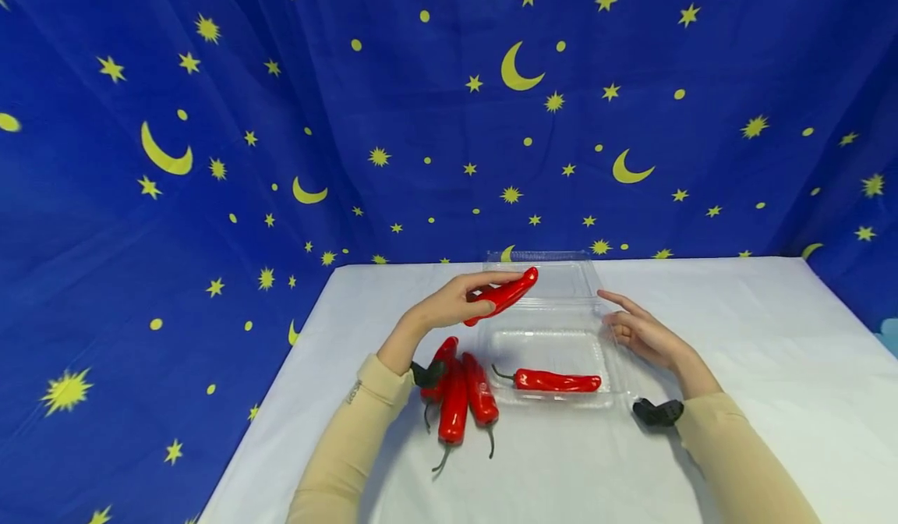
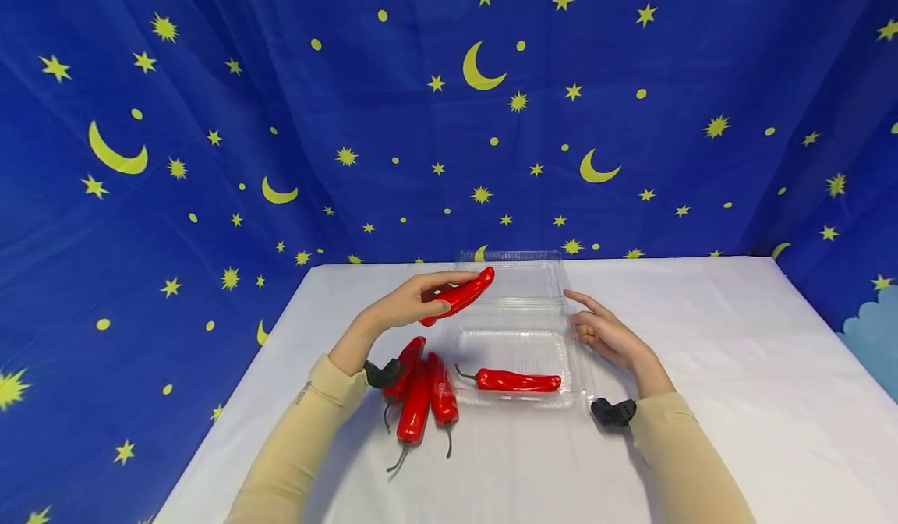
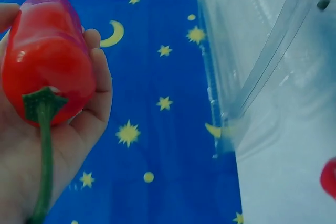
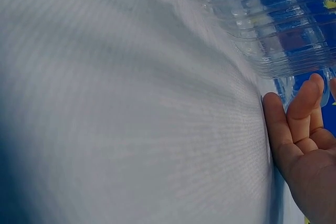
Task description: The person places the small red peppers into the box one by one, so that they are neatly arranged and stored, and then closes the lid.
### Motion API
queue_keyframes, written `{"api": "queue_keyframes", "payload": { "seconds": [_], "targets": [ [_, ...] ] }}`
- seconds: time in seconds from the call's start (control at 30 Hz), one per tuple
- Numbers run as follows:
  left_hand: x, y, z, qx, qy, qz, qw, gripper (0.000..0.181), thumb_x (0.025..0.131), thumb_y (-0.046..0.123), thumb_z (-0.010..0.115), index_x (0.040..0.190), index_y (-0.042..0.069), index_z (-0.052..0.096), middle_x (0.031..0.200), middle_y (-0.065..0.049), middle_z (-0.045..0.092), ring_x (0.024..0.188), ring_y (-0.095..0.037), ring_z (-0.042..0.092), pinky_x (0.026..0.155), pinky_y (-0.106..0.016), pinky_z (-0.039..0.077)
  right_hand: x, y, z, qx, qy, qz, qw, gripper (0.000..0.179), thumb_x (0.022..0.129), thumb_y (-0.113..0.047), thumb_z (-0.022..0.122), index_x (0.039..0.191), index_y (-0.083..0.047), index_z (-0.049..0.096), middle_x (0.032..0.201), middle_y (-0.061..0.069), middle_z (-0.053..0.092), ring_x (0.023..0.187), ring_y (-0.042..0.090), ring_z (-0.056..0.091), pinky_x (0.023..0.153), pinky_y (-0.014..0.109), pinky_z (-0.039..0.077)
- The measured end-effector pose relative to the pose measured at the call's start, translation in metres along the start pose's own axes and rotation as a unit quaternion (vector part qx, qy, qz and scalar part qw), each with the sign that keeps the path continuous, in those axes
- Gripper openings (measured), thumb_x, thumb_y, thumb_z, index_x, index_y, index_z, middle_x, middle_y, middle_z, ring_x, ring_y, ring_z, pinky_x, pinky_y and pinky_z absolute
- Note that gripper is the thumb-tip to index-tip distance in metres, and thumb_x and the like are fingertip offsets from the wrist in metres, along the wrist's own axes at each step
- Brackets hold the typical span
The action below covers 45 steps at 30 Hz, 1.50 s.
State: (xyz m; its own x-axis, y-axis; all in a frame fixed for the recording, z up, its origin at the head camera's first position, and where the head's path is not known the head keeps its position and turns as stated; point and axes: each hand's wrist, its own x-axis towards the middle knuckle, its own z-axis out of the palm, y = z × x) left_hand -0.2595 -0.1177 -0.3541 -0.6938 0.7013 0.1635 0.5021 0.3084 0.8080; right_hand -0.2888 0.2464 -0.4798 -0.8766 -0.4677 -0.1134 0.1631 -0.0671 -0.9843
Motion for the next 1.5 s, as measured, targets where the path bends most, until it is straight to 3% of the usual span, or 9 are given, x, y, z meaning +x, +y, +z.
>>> {"api": "queue_keyframes", "payload": {
  "seconds": [0.3, 0.53, 0.73, 0.97, 1.3, 1.4, 1.5],
  "targets": [
    [0.019, -0.002, 0.019, 0.032, -0.052, -0.008, 0.9981, 0.051, 0.091, 0.009, 0.055, 0.141, 0.021, 0.047, 0.112, -0.001, 0.054, 0.071, -0.018, 0.053, 0.056, -0.025, 0.046, 0.003, 0.0, 0.002, 0.003, 0.005, 0.005, 1.0, 0.061, 0.099, -0.006, 0.041, 0.152, -0.008, 0.01, 0.126, 0.02, 0.026, 0.079, 0.01, 0.049, 0.073, 0.024, 0.045],
    [0.032, -0.007, 0.031, 0.035, -0.073, -0.001, 0.9967, 0.052, 0.091, 0.011, 0.059, 0.14, 0.021, 0.048, 0.126, 0.002, 0.052, 0.1, -0.016, 0.049, 0.073, -0.027, 0.05, 0.003, -0.002, 0.001, -0.006, 0.013, 0.005, 0.9999, 0.062, 0.098, -0.008, 0.042, 0.152, -0.009, 0.011, 0.125, 0.021, 0.028, 0.08, 0.01, 0.049, 0.073, 0.024, 0.045],
    [0.038, -0.015, 0.044, 0.047, -0.096, -0.018, 0.9941, 0.059, 0.091, 0.016, 0.062, 0.146, 0.021, 0.039, 0.139, -0.003, 0.047, 0.12, -0.01, 0.046, 0.096, -0.025, 0.04, 0.004, -0.002, 0.002, -0.004, 0.017, 0.015, 0.9997, 0.062, 0.098, -0.007, 0.041, 0.152, -0.009, 0.011, 0.125, 0.019, 0.029, 0.08, 0.011, 0.049, 0.074, 0.024, 0.045],
    [0.04, -0.023, 0.056, 0.068, -0.108, -0.045, 0.9908, 0.052, 0.09, 0.014, 0.064, 0.139, 0.021, 0.049, 0.134, 0.002, 0.05, 0.106, -0.011, 0.048, 0.086, -0.023, 0.043, 0.004, -0.001, 0.001, -0.002, 0.016, 0.01, 0.9998, 0.061, 0.099, -0.007, 0.04, 0.152, -0.009, 0.011, 0.122, 0.02, 0.032, 0.083, 0.012, 0.051, 0.076, 0.025, 0.046],
    [0.038, -0.031, 0.069, 0.1, -0.14, -0.053, 0.9836, 0.05, 0.088, 0.009, 0.064, 0.136, 0.02, 0.054, 0.129, 0.002, 0.055, 0.105, -0.006, 0.05, 0.09, -0.02, 0.041, 0.001, 0.0, 0.002, -0.01, 0.019, 0.007, 0.9998, 0.063, 0.096, -0.006, 0.04, 0.152, -0.008, 0.011, 0.139, 0.023, 0.016, 0.087, 0.013, 0.048, 0.077, 0.024, 0.045],
    [0.037, -0.033, 0.072, 0.111, -0.148, -0.053, 0.9812, 0.051, 0.088, 0.009, 0.064, 0.136, 0.02, 0.054, 0.13, 0.002, 0.055, 0.106, -0.004, 0.05, 0.092, -0.019, 0.04, 0.0, 0.001, 0.001, -0.004, 0.011, 0.002, 0.9999, 0.063, 0.096, -0.005, 0.041, 0.152, -0.007, 0.011, 0.144, 0.022, 0.009, 0.084, 0.011, 0.046, 0.074, 0.022, 0.044],
    [0.038, -0.033, 0.075, 0.123, -0.154, -0.056, 0.9788, 0.05, 0.087, 0.009, 0.064, 0.135, 0.02, 0.055, 0.129, 0.002, 0.056, 0.103, -0.004, 0.051, 0.09, -0.018, 0.04, 0.0, 0.002, 0.0, 0.003, 0.002, -0.003, 1.0, 0.064, 0.096, -0.004, 0.041, 0.152, -0.007, 0.01, 0.141, 0.021, 0.011, 0.078, 0.008, 0.046, 0.07, 0.022, 0.042]
  ]
}}
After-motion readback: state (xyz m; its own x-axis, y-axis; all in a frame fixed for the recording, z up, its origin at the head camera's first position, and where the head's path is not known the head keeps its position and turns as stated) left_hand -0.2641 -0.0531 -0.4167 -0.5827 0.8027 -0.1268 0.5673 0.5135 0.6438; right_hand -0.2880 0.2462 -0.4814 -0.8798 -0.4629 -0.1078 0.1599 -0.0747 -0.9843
